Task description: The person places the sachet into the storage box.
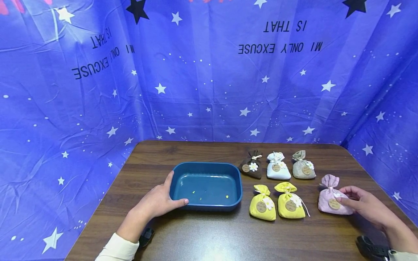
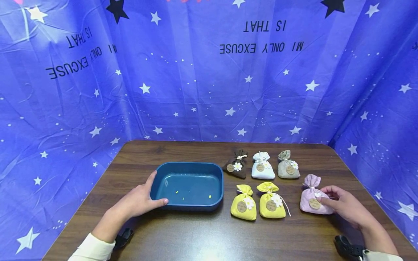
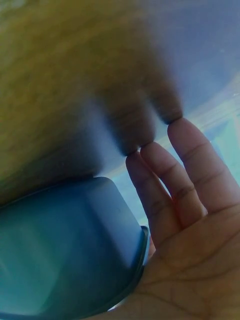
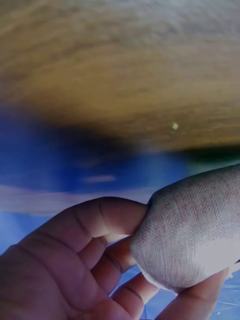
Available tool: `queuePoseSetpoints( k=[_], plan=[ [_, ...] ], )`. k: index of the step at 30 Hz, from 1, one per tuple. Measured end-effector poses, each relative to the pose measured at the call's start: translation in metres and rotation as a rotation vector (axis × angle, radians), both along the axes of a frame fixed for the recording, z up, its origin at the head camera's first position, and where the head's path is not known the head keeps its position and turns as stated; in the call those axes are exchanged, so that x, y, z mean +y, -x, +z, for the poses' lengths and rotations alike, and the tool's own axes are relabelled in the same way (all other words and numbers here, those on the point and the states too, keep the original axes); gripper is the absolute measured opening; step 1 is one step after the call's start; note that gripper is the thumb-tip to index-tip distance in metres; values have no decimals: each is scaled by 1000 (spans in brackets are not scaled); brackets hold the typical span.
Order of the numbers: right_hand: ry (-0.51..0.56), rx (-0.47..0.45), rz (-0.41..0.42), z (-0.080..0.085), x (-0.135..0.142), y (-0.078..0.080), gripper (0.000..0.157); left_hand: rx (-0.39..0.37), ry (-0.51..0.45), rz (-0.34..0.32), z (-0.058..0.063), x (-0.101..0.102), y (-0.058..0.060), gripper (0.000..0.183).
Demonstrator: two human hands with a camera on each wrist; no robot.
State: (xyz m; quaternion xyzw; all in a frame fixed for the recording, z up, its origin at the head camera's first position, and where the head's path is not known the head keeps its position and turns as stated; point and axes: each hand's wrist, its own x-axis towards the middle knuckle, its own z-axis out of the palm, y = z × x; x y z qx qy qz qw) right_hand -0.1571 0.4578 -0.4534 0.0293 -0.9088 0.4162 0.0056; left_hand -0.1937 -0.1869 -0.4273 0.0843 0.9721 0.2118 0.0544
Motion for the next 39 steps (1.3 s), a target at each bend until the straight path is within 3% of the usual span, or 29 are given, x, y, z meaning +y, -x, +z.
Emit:
queuePoseSetpoints(
  k=[18, 34, 39],
  plan=[
    [105, 69, 55, 13, -19, 27, 8, 16, 1, -4, 0, 1, 0, 122],
    [212, 62, 111, 30, -40, 53, 10, 17, -3, 7, 1, 0, -2, 121],
    [157, 78, 124, 34, -49, 61, 13, 21, -4, 2, 0, 0, -1, 122]
  ],
)
